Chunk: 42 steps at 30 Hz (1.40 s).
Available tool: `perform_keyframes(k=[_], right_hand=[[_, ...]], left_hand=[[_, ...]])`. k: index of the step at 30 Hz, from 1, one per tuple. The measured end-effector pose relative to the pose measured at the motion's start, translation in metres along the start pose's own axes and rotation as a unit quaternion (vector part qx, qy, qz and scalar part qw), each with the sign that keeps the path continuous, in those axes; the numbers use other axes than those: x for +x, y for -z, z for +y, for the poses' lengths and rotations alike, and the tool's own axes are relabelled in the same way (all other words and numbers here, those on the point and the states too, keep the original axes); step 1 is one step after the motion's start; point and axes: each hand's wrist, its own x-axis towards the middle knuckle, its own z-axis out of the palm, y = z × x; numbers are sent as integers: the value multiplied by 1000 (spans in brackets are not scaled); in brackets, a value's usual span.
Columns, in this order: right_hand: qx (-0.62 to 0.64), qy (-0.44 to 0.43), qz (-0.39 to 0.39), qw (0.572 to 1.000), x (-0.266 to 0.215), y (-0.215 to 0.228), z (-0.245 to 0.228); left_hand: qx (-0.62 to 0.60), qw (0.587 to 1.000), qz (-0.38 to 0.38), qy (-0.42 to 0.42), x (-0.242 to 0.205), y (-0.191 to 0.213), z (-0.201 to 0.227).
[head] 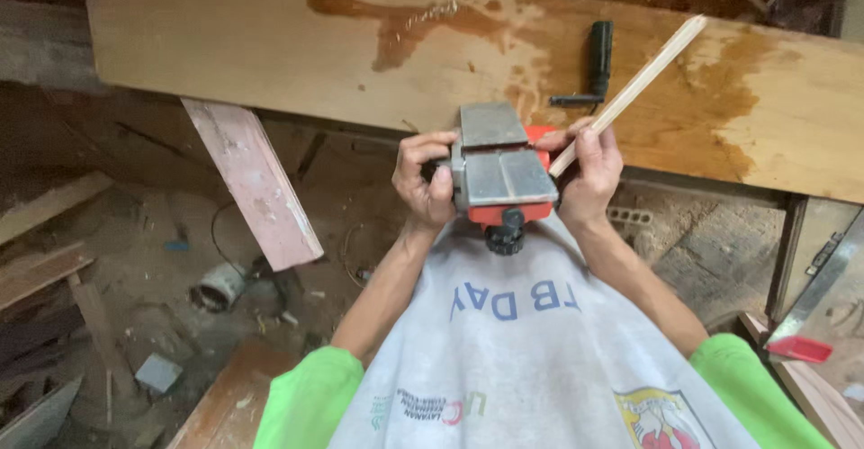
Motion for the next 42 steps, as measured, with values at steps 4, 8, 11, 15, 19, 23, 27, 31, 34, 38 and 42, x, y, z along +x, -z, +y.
perform_keyframes(k=[4,8,11,15,19,23,27,31,34,38,42], right_hand=[[-5,-13,11,1000,8,0,-18],[-85,61,-10,994,28,8,-54],[-94,94,-62,989,40,7,-73],[-64,81,-104,989,49,1,-85],[-88,25,-88,992,60,-3,-92],[-108,-17,-139,984,61,-5,-93],[-78,-88,-134,984,67,-8,-91],[-82,-59,-151,983,75,0,-81],[-280,-14,-158,947,86,5,-65],[-596,115,-173,776,97,7,-33],[-681,340,-160,629,87,8,-28]], left_hand=[[-20,1000,-1,9,4,1,0],[8,1000,-22,19,10,3,1],[44,998,-27,21,10,6,1],[67,997,-34,26,9,7,1],[74,997,-31,19,8,5,0],[73,997,-36,-6,5,6,0],[68,997,-45,-10,5,7,-3],[57,996,-66,-13,4,10,-5],[60,996,-66,-25,7,9,-5],[62,995,-77,-22,5,10,-4],[62,994,-85,-15,9,12,-1]])
